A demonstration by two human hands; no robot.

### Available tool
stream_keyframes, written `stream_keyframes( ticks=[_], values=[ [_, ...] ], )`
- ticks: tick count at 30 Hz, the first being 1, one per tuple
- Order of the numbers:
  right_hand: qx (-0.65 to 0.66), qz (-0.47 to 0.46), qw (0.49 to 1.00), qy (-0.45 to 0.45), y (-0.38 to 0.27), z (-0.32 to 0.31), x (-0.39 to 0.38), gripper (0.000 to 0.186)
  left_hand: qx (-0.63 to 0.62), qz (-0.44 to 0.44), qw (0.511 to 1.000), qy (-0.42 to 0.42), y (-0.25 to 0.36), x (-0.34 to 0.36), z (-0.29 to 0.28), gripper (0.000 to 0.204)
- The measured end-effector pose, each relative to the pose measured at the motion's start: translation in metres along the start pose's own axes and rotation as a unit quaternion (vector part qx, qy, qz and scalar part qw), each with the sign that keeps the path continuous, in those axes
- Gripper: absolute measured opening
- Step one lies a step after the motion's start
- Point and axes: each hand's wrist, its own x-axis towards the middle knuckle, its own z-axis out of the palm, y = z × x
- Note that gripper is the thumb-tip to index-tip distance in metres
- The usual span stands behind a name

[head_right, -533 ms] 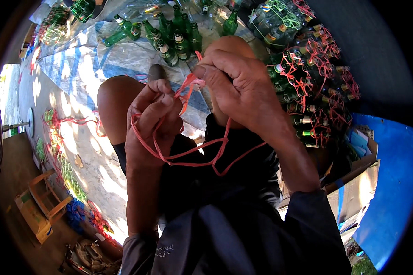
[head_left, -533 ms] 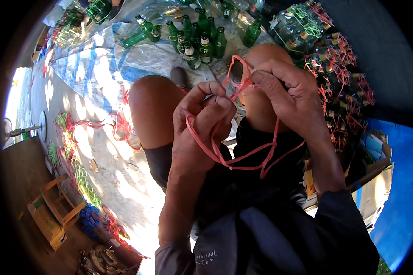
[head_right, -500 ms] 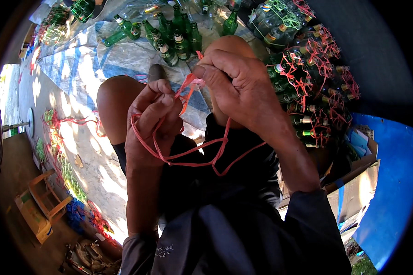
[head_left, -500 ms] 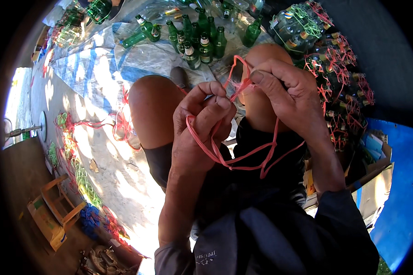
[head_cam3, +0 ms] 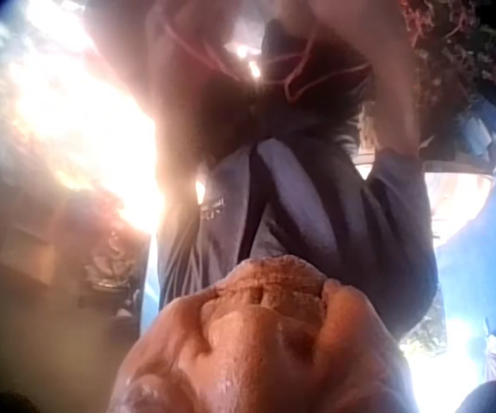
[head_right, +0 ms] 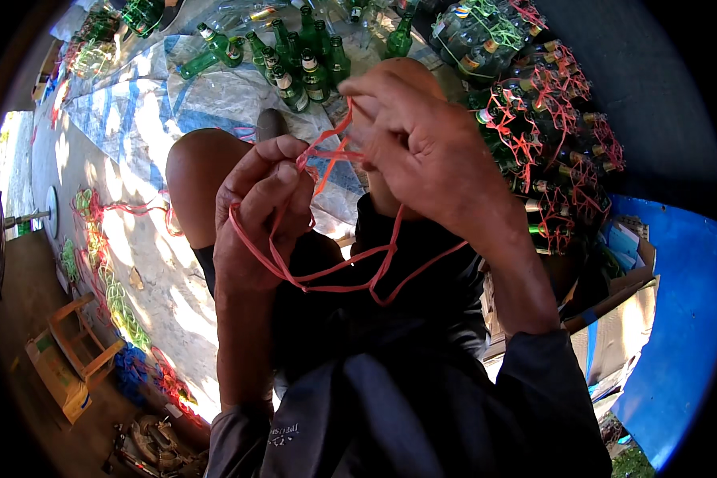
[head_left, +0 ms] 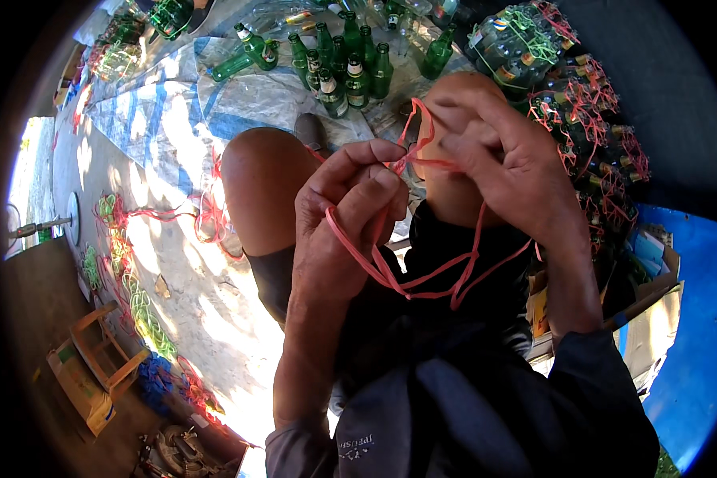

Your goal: The person gathers green glass bottles into a cluster on a tarp and then ties a length of pink plastic twine into a series of knots to create a carrier.

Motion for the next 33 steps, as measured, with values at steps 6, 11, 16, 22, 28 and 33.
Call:
stream_keyframes(
  ticks=[6, 11, 16, 22, 28, 33],
  values=[
    [-0.054, -0.025, 0.982, -0.177, 0.002, -0.008, 0.004, 0.014, 0.027, 0.018, 0.999, -0.015, 0.0, -0.002, -0.002, 0.022],
    [0.038, 0.019, 0.993, -0.108, -0.003, -0.006, 0.003, 0.016, 0.012, 0.04, 0.999, 0.003, -0.001, -0.005, -0.003, 0.019],
    [0.102, 0.09, 0.986, -0.101, -0.013, 0.003, 0.0, 0.015, 0.023, 0.063, 0.997, 0.039, -0.013, -0.013, 0.01, 0.019],
    [0.143, 0.088, 0.981, -0.095, -0.018, 0.015, -0.006, 0.014, 0.054, 0.071, 0.994, 0.061, -0.023, -0.015, 0.019, 0.024],
    [0.161, 0.055, 0.983, -0.067, -0.015, 0.02, -0.009, 0.016, 0.105, 0.078, 0.987, 0.096, -0.022, -0.016, 0.016, 0.022],
    [0.123, 0.067, 0.985, -0.097, -0.013, 0.009, -0.004, 0.015, 0.07, 0.059, 0.993, 0.078, -0.016, -0.017, 0.014, 0.023]
  ],
)
